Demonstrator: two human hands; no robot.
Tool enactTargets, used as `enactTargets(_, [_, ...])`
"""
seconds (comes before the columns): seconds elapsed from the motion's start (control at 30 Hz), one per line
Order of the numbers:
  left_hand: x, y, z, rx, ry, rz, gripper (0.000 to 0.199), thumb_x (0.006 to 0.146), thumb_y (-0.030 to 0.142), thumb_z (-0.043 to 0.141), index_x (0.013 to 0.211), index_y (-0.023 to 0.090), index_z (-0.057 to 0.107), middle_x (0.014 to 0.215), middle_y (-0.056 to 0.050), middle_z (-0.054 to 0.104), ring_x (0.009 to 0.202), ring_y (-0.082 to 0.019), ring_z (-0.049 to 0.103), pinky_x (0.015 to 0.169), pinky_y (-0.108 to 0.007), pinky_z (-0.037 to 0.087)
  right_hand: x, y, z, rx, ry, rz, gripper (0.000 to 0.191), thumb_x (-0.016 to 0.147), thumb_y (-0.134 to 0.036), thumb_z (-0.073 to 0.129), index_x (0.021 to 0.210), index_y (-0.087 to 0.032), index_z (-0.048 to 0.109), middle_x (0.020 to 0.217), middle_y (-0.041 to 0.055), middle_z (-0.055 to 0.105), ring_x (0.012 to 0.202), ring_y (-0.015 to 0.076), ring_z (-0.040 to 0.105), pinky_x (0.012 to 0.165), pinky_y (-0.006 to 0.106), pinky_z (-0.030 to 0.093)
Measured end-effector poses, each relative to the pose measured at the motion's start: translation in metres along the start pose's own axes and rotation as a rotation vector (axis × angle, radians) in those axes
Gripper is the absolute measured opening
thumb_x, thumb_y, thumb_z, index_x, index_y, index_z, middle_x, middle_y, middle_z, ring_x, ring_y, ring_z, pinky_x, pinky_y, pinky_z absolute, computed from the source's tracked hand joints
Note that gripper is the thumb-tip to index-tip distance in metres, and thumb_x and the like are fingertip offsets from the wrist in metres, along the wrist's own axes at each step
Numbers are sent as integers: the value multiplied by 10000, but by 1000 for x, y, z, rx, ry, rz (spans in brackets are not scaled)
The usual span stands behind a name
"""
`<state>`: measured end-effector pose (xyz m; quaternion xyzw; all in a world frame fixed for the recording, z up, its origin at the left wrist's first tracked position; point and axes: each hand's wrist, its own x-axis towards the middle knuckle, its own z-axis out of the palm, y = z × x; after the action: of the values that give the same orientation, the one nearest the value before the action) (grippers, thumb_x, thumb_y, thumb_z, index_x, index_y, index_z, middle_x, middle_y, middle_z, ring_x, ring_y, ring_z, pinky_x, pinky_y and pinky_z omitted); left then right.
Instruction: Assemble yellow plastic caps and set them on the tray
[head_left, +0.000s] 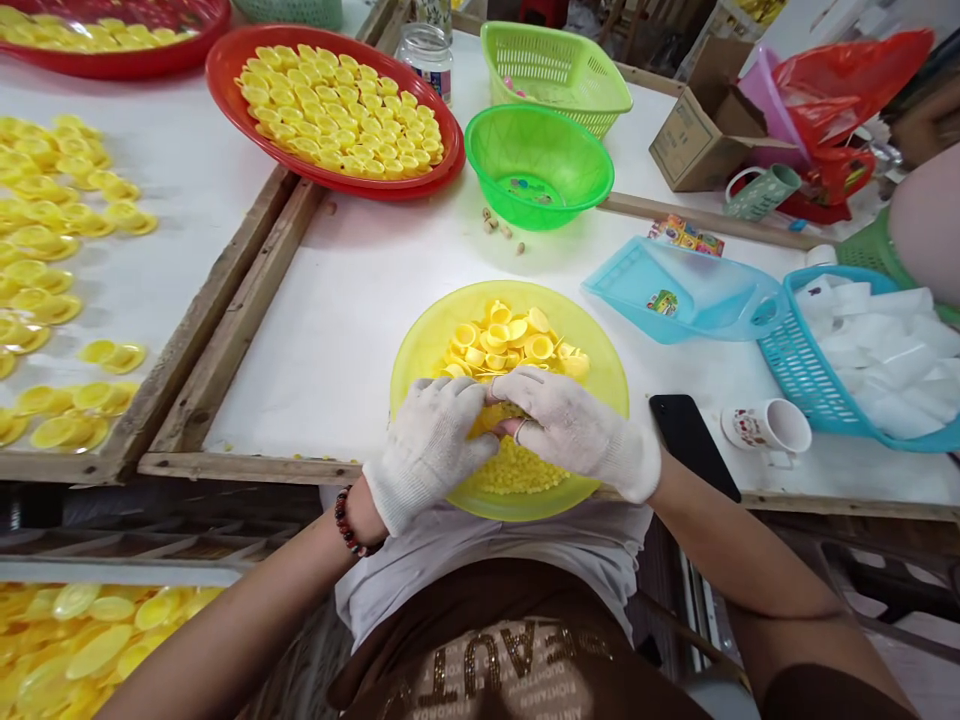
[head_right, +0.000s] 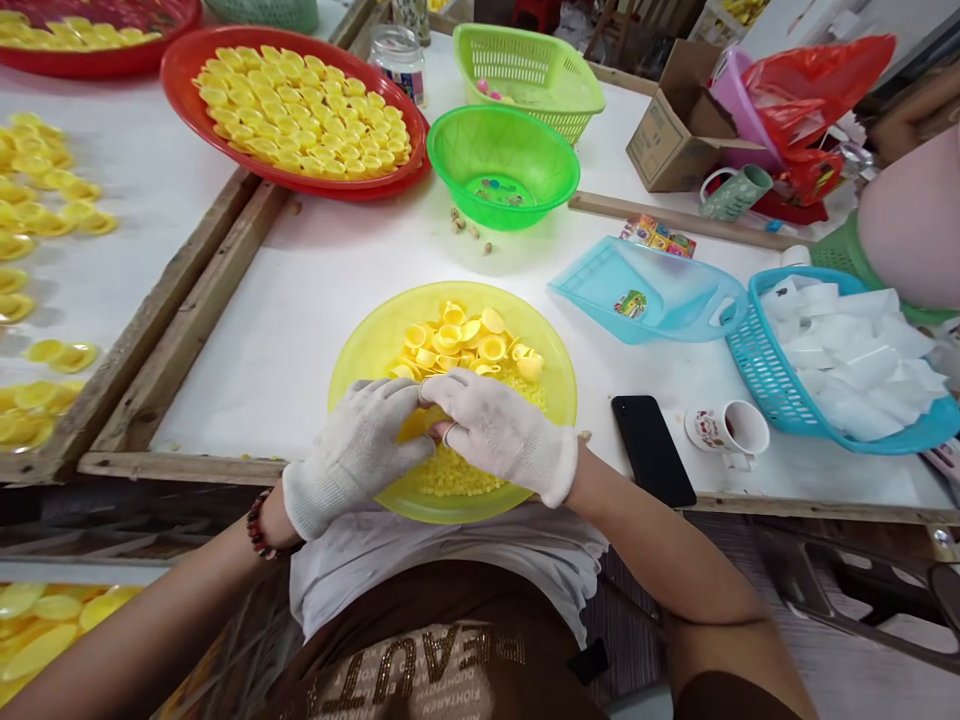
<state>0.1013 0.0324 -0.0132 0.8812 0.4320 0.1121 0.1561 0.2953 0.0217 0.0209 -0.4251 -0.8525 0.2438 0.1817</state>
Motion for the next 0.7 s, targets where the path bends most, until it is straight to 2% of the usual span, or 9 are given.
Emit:
enactTargets(0.1, [-2,-1,2,-27,36,4,218,835,287,653,1029,192,625,997,-54,680,955,-277,642,850,-436,456,-9,2,-2,-72,-42,69,235,913,-59,485,1086,-180,589,1039,59,652,978,180,598,905,343,488])
enactTargets(0.27, [-4,-2,2,-116,123,20,222,824,272,678,1003,183,581,988,-55,681,933,-263,647,845,-422,462,-30,7,5,-322,-341,198,96,912,-123,526,940,-157,611,906,67,637,766,185,584,703,331,477])
enactTargets(0.37, [-7,-5,3,-167,195,41,218,845,271,677,1013,185,567,983,-52,680,927,-251,649,834,-405,468,-34,8,8,-349,-416,205,140,912,-87,504,925,-165,620,878,50,636,703,160,560,656,307,453])
enactTargets(0.47, [-11,-7,4,-145,210,62,223,861,286,677,1033,192,571,987,-49,683,923,-251,652,827,-404,468,-31,7,1,-296,-326,148,163,925,-67,482,892,-167,607,860,37,622,756,154,560,709,299,456])
enactTargets(0.6, [-10,-6,5,-94,159,50,231,833,293,699,1004,189,585,947,-48,686,888,-264,651,803,-416,468,-17,-1,-7,-112,-58,27,140,975,-122,473,961,-172,602,925,37,626,886,160,577,814,302,468])
enactTargets(0.7, [-8,-5,6,-99,143,43,193,828,287,692,963,187,595,895,-43,679,852,-265,650,779,-421,472,-7,-5,-6,-64,9,-21,173,989,-129,440,995,-182,605,968,48,648,938,167,589,851,310,483])
